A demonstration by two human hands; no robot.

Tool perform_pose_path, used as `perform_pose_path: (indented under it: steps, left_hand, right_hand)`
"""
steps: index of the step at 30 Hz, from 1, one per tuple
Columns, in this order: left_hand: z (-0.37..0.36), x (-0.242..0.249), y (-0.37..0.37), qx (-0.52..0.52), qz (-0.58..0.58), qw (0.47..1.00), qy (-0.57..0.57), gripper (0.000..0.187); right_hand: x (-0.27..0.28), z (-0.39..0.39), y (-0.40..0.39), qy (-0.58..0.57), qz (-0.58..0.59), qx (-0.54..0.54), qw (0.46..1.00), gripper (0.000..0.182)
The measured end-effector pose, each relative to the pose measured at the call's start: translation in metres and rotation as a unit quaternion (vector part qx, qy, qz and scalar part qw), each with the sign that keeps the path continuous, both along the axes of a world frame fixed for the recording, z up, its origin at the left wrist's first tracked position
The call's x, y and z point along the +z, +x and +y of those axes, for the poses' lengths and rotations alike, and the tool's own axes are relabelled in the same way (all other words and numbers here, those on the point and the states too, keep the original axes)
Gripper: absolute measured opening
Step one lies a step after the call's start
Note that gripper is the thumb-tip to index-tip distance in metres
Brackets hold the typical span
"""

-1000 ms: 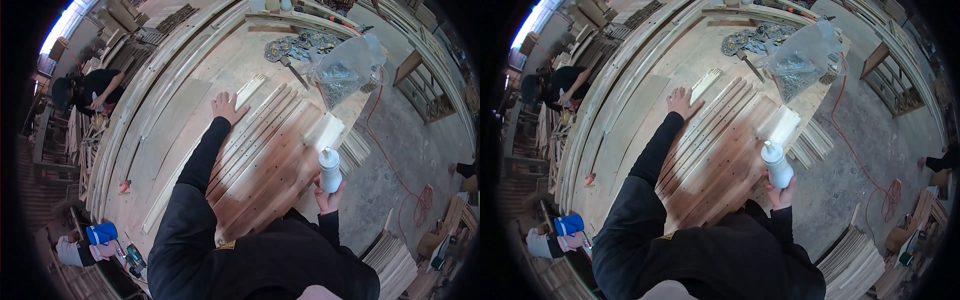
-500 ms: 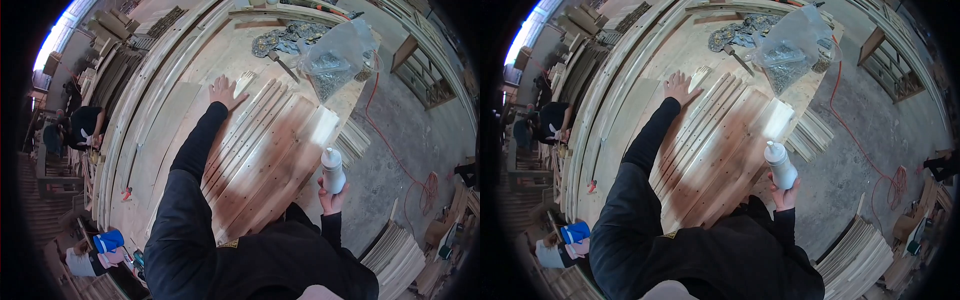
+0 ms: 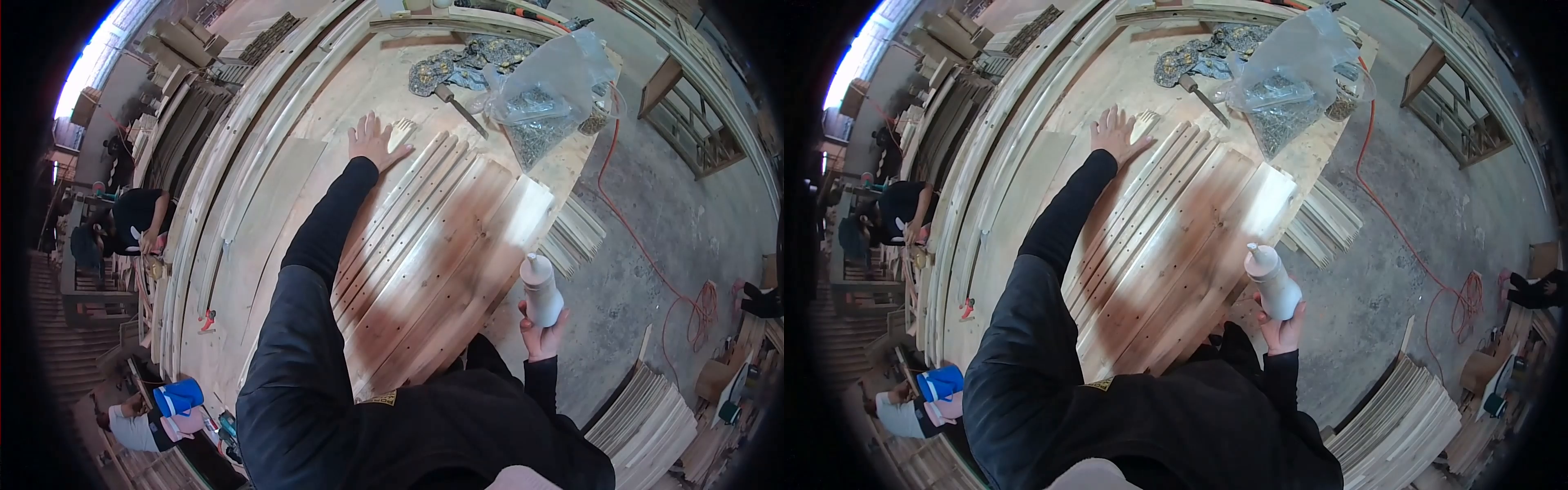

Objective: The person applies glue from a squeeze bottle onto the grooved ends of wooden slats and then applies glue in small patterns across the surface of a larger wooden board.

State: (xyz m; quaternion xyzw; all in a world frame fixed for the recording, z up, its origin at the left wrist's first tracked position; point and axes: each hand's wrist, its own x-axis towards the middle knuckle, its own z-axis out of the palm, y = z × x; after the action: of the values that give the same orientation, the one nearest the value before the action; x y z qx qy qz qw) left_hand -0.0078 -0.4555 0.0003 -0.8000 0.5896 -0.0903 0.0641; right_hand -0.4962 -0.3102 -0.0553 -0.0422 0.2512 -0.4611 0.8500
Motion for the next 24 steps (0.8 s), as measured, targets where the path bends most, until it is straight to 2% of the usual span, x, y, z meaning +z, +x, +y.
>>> perform_pose_path:
  steps: [4,7,8,9,10,11,12,15,16,19,21,22,23,24]
  left_hand:
    - [-0.012,0.004,0.001,-0.012,-0.015,1.0,0.015,0.087]
    - [-0.031,0.016,-0.009,0.035,0.163,0.985,-0.048,0.083]
    - [-0.031,0.025,-0.011,0.032,0.385,0.92,-0.064,0.081]
    - [-0.03,0.042,-0.016,0.023,0.584,0.807,-0.077,0.078]
    - [-0.026,0.061,-0.022,0.012,0.754,0.652,-0.084,0.075]
    - [-0.018,0.08,-0.029,0.0,0.883,0.46,-0.088,0.073]
    - [-0.003,0.099,-0.039,-0.024,0.909,0.405,-0.099,0.069]
    - [0.039,0.108,-0.044,-0.061,0.848,0.514,-0.112,0.063]
    - [0.057,0.103,-0.046,-0.064,0.839,0.52,-0.148,0.046]
    - [0.125,0.085,-0.047,-0.037,0.717,0.687,-0.112,0.028]
    - [0.174,0.077,-0.055,0.047,0.687,0.711,-0.142,0.015]
    - [0.197,0.079,-0.058,0.075,0.676,0.717,-0.15,0.013]
    - [0.22,0.077,-0.058,0.115,0.6,0.777,-0.149,0.02]
    - [0.249,0.047,-0.049,0.14,0.545,0.803,-0.198,0.024]
  right_hand:
    - [-0.002,0.001,-0.001,-0.005,0.007,0.012,1.0,0.073]
    - [0.002,-0.001,0.001,-0.004,-0.002,0.025,1.0,0.072]
    - [0.003,-0.003,0.006,-0.004,-0.01,0.028,1.0,0.072]
    - [0.004,-0.006,0.01,-0.007,-0.02,0.036,0.999,0.072]
    - [0.005,-0.009,0.014,-0.01,-0.029,0.043,0.999,0.072]
    - [0.006,-0.011,0.018,-0.012,-0.037,0.052,0.998,0.072]
    - [0.006,-0.014,0.022,-0.019,-0.044,0.059,0.997,0.072]
    - [0.008,-0.028,0.042,-0.039,-0.062,0.092,0.993,0.072]
    - [0.012,-0.031,0.048,-0.045,-0.067,0.106,0.991,0.072]
    - [0.018,-0.037,0.06,-0.053,-0.067,0.141,0.986,0.075]
    - [0.02,-0.04,0.069,-0.062,-0.057,0.158,0.984,0.077]
    - [0.02,-0.042,0.073,-0.07,-0.054,0.17,0.981,0.077]
    - [0.019,-0.042,0.075,-0.077,-0.049,0.182,0.979,0.078]
    - [0.019,-0.04,0.078,-0.082,-0.044,0.193,0.977,0.079]
